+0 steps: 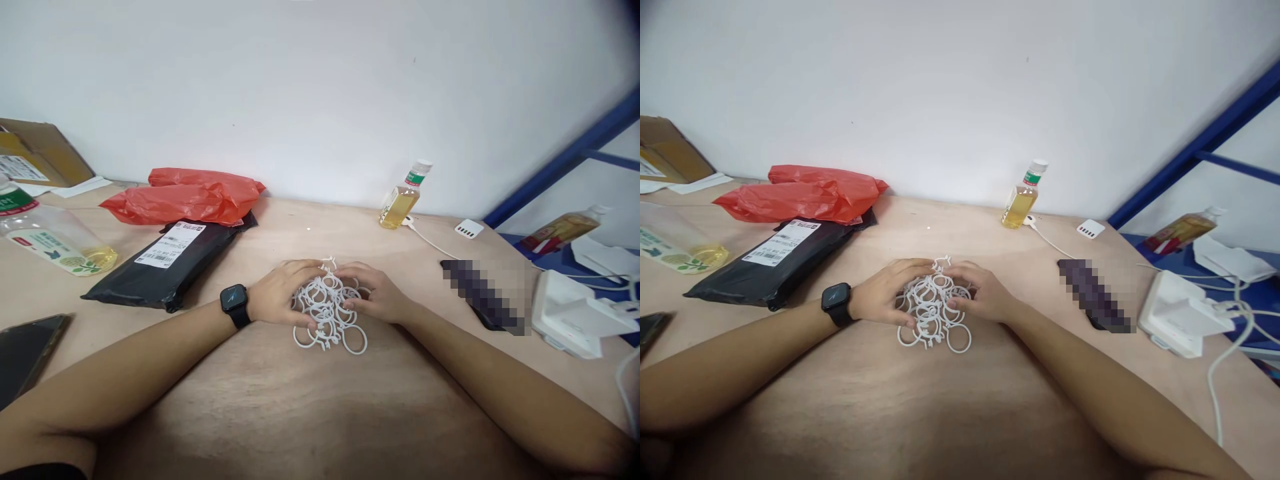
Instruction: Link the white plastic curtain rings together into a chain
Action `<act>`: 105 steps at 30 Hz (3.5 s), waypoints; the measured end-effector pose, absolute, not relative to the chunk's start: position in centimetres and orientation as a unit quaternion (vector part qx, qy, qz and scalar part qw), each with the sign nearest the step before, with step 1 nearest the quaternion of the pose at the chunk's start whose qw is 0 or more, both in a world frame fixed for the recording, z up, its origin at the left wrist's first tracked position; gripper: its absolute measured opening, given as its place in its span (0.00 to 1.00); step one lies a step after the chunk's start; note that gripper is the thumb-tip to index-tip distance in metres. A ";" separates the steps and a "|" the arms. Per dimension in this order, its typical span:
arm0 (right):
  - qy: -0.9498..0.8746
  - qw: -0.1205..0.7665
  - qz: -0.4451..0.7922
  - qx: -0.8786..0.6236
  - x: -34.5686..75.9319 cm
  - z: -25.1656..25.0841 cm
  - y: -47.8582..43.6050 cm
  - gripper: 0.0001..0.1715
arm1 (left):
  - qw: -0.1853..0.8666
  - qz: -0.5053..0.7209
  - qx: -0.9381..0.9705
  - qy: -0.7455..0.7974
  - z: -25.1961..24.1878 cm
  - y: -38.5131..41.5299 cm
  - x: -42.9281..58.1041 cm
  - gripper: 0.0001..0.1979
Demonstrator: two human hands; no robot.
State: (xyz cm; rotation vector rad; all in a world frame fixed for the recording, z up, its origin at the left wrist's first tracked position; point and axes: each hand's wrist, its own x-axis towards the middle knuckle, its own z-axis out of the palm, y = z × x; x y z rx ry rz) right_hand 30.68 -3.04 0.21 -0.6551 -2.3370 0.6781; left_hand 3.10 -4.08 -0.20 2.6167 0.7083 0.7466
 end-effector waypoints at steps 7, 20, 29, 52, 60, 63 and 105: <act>-0.902 0.199 0.195 -0.331 30.9 -0.6 -1.9 0.44 | 0.161 0.181 0.897 0.369 -0.2 -4.2 3.2 0.49; -0.864 0.274 0.180 -0.383 29.8 -1.5 0.2 0.20 | 0.157 0.254 0.925 0.235 0.0 -4.0 3.7 0.37; -0.854 0.247 0.248 -0.385 29.5 -1.3 0.9 0.09 | 0.151 0.289 0.915 0.237 0.3 -4.1 3.6 0.33; -0.838 0.421 0.217 -0.271 24.7 0.5 -2.4 0.12 | 0.065 0.448 0.842 0.294 0.1 -3.6 3.9 0.10; -0.820 0.426 0.218 -0.313 25.0 0.3 -2.8 0.11 | 0.046 0.442 0.844 0.300 0.1 -3.7 3.6 0.10; -0.812 0.430 0.222 -0.326 24.8 0.3 -2.8 0.09 | 0.038 0.452 0.842 0.294 0.3 -3.8 3.7 0.09; -0.802 0.370 0.086 -0.461 29.3 -0.7 2.6 0.16 | 0.094 0.436 0.808 0.385 -0.6 -2.8 2.2 0.12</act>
